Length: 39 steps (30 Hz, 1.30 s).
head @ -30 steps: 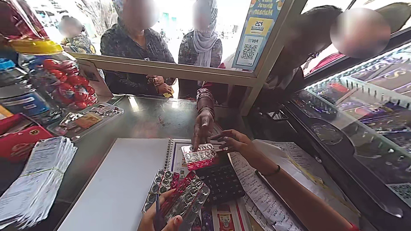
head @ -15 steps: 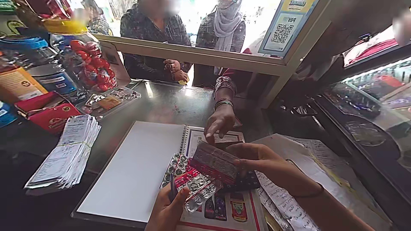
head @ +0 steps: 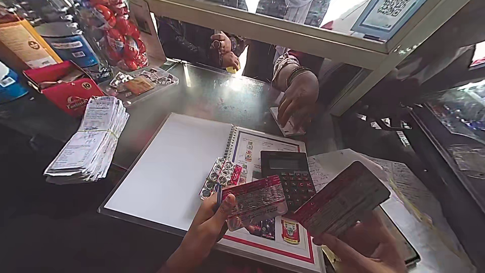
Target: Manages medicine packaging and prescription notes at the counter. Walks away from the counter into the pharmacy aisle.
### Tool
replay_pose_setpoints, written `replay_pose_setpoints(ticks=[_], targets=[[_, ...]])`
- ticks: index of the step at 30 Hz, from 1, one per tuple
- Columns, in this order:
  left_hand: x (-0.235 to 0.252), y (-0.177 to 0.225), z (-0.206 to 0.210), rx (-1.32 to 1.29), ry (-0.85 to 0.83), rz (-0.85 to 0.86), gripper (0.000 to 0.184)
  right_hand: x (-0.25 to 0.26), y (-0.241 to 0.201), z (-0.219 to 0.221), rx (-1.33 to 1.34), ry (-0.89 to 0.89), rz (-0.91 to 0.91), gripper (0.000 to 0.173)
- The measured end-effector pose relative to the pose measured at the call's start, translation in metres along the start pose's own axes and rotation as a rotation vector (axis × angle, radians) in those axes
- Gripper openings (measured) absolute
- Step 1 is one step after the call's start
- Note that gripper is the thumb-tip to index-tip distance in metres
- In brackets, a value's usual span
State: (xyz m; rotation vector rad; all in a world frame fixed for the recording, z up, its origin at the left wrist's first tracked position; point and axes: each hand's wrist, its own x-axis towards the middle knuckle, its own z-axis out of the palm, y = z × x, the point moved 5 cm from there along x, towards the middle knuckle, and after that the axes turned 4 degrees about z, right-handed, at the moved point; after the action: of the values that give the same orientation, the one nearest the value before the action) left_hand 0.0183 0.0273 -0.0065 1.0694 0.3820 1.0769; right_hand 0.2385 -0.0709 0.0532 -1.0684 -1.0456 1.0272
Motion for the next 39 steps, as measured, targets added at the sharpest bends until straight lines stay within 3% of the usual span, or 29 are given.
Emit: replay_pose_setpoints(ticks=[4,9,16,21,25,27,32,36,39], targets=[[0.000,0.000,0.006,-0.023,-0.032,-0.012,0.024,-0.006,0.009,0.006,0.172,0.211,-0.048,0.021],[-0.001,0.000,0.008,-0.025,-0.039,-0.031,0.023,-0.006,-0.002,-0.003,-0.074,0.332,-0.265,0.017],[0.000,0.001,0.006,-0.102,-0.027,0.002,0.028,-0.017,-0.008,-0.022,-0.299,0.139,-0.181,0.065],[0.003,-0.002,0.005,-0.104,0.038,0.026,0.023,-0.025,0.010,-0.016,-0.491,-0.104,-0.060,0.029],[0.002,-0.002,-0.004,0.048,0.238,0.108,0.019,-0.021,0.027,0.010,-0.524,-0.332,0.030,0.045],[0.001,0.003,-0.008,0.078,0.337,0.169,0.016,-0.018,0.026,0.023,-0.612,-0.375,-0.013,0.044],[0.002,0.009,-0.008,0.072,0.354,0.167,0.014,-0.010,0.022,0.026,-0.997,-0.197,-0.194,0.046],[0.001,0.002,-0.011,0.121,0.315,0.129,0.022,0.001,0.005,-0.007,-1.244,0.159,-0.292,0.028],[0.000,0.002,-0.012,0.154,0.292,0.083,0.021,0.018,0.015,-0.025,-1.384,0.412,-0.368,0.037]])
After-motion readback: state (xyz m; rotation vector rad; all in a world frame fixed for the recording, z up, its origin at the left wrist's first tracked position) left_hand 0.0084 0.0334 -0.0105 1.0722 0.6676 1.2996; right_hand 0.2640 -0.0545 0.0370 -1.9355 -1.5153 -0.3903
